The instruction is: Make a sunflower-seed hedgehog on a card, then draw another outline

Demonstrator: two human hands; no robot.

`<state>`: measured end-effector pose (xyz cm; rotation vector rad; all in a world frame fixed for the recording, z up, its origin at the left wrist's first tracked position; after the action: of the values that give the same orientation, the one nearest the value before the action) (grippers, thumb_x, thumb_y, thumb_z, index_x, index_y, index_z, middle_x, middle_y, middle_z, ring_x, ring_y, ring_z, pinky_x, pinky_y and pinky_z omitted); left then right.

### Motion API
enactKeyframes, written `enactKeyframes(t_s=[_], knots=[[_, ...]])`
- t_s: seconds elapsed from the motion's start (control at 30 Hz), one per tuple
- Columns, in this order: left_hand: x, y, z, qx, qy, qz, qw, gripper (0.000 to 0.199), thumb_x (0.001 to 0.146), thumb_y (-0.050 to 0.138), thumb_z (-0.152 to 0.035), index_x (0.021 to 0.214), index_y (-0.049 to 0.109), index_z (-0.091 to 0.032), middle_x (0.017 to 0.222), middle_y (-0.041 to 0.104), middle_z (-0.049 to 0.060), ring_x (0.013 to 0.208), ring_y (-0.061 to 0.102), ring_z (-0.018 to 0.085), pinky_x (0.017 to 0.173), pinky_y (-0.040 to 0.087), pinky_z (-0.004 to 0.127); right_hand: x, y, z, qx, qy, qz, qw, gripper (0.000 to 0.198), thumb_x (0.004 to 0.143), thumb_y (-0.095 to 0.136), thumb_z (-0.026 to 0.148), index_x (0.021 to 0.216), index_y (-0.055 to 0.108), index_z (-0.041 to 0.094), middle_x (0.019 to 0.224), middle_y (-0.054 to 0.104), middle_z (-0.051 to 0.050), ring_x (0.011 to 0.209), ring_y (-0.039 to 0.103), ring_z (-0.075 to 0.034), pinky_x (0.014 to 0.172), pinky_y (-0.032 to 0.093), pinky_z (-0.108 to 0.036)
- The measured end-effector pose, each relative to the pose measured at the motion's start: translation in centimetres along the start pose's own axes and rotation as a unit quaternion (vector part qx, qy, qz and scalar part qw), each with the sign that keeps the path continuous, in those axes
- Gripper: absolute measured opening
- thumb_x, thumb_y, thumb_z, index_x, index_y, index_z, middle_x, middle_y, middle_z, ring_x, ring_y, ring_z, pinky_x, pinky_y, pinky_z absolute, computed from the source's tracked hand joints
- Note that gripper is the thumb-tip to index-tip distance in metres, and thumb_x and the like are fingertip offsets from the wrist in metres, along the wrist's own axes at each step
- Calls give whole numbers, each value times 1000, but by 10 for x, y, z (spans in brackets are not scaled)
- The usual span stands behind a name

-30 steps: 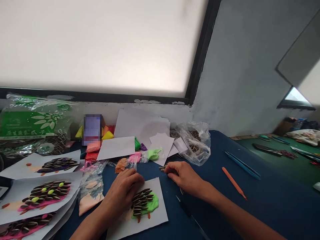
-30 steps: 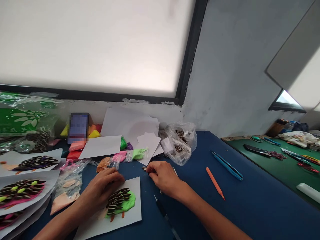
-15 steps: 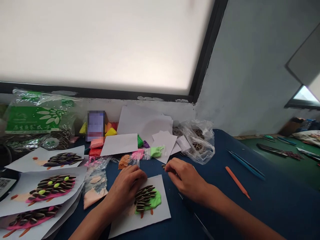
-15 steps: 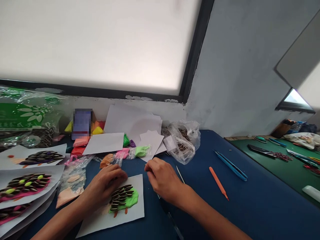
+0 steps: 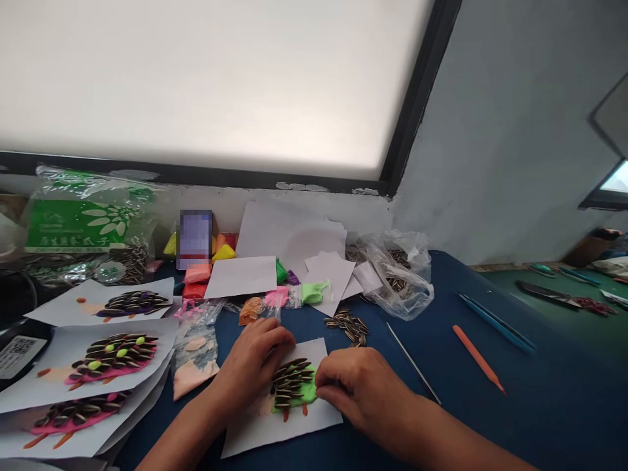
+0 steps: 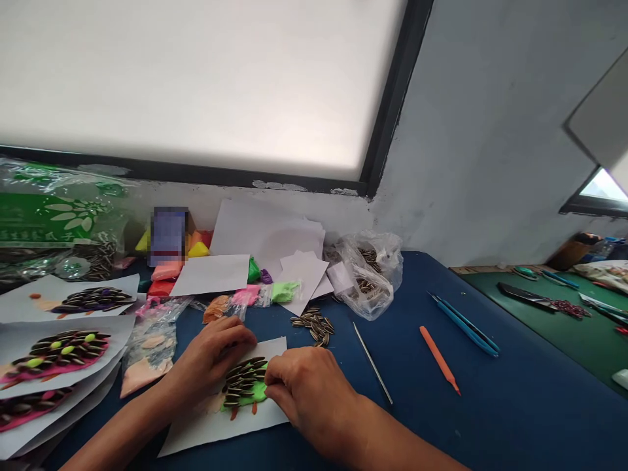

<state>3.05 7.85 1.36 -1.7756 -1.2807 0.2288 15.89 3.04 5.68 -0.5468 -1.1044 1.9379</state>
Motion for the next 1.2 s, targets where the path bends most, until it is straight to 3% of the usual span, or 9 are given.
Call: enactKeyframes(t_s=[0.13,0.43,0.67,1.2], knots=[[0,0,0,-2,4,-11,1000,23,92,44,-22,82,65,-21,81,59,4,76,54,19,69,37,31,-1,5,-1,21,-7,-11,1000,19,87,56,9,89,73,18,84,73,-2,76,66,-14,68,42,-20],[0,1,1,-2,3,-9,1000,23,93,45,-23,81,64,-20,80,59,3,75,54,19,68,36,30,-1,6,1,-59,-30,-63,996,11,87,57,11,80,62,17,82,65,-3,75,58,-15,66,39,-24],[-1,1,0,-1,4,-10,1000,24,94,44,-24,80,64,-20,79,58,3,75,53,19,68,36,30,0,12,-1,-59,-22,-80,995,12,85,57,9,75,56,17,78,63,-2,74,53,-16,65,36,-26],[0,1,0,7,5,-18,1000,24,93,44,-24,80,64,-20,78,59,3,74,54,18,67,37,30,0,20,-7,-67,-2,-70,995,12,87,52,13,78,54,18,82,62,-2,77,54,-16,64,36,-27]])
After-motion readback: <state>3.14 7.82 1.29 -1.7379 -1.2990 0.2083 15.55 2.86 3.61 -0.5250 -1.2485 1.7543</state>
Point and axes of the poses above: each hand's wrist, its own x-axis towards the middle knuckle, its own y-axis out of the palm, z = x × y, the point moved 8 cm from there along x, towards the middle knuckle
